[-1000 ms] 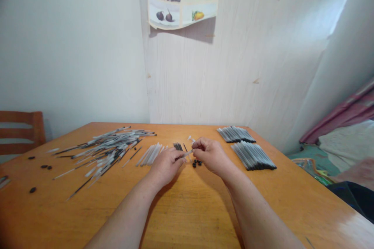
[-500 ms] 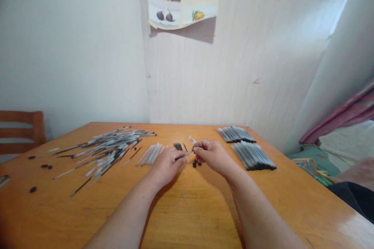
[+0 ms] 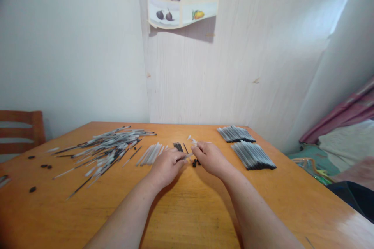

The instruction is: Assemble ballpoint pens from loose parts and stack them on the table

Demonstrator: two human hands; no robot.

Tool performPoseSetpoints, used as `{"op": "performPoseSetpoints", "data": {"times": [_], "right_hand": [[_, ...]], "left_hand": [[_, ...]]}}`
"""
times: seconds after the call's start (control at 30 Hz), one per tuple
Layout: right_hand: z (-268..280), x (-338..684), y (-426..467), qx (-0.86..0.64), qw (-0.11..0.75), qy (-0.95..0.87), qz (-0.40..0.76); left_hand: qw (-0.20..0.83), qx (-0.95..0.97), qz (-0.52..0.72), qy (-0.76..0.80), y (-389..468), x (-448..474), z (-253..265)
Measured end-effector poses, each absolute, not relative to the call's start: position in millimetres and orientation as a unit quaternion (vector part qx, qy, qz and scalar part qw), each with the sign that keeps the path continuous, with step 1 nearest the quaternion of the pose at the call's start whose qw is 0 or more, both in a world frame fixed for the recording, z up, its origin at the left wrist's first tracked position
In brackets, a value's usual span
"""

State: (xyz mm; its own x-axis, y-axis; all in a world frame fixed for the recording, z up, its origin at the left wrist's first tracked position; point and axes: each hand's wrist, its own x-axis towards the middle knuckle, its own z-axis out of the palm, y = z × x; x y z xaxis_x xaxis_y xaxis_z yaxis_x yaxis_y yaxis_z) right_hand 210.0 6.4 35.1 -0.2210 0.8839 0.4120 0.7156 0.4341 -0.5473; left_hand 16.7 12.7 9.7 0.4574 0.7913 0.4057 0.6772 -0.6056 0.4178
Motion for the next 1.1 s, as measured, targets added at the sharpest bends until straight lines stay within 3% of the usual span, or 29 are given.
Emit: {"op": "performPoseSetpoints", "data": {"times": [0.4,0.7,0.93,1.1], "right_hand": [[40.3,212.6,-0.1,-0.484,0.409,-0.712,0.302],[32.9,206.3,6.0,-0.537,0.413,-0.723,0.136],[40.7,204.3,-0.1,-0.474,0.451,-0.673,0.346],[39.2,202.5,0.1,-0.497,0.468,-0.655,0.325]], "left_hand": [[0.147,0.836,0.302,0.434,13.8,16.8,12.4],[0.132,0.838,0.305,0.434,11.4,18.9,14.1],[0.224,0.830,0.329,0.391,13.0,19.8,15.5],[0.220,0.829,0.341,0.384,12.9,20.4,14.1]]}}
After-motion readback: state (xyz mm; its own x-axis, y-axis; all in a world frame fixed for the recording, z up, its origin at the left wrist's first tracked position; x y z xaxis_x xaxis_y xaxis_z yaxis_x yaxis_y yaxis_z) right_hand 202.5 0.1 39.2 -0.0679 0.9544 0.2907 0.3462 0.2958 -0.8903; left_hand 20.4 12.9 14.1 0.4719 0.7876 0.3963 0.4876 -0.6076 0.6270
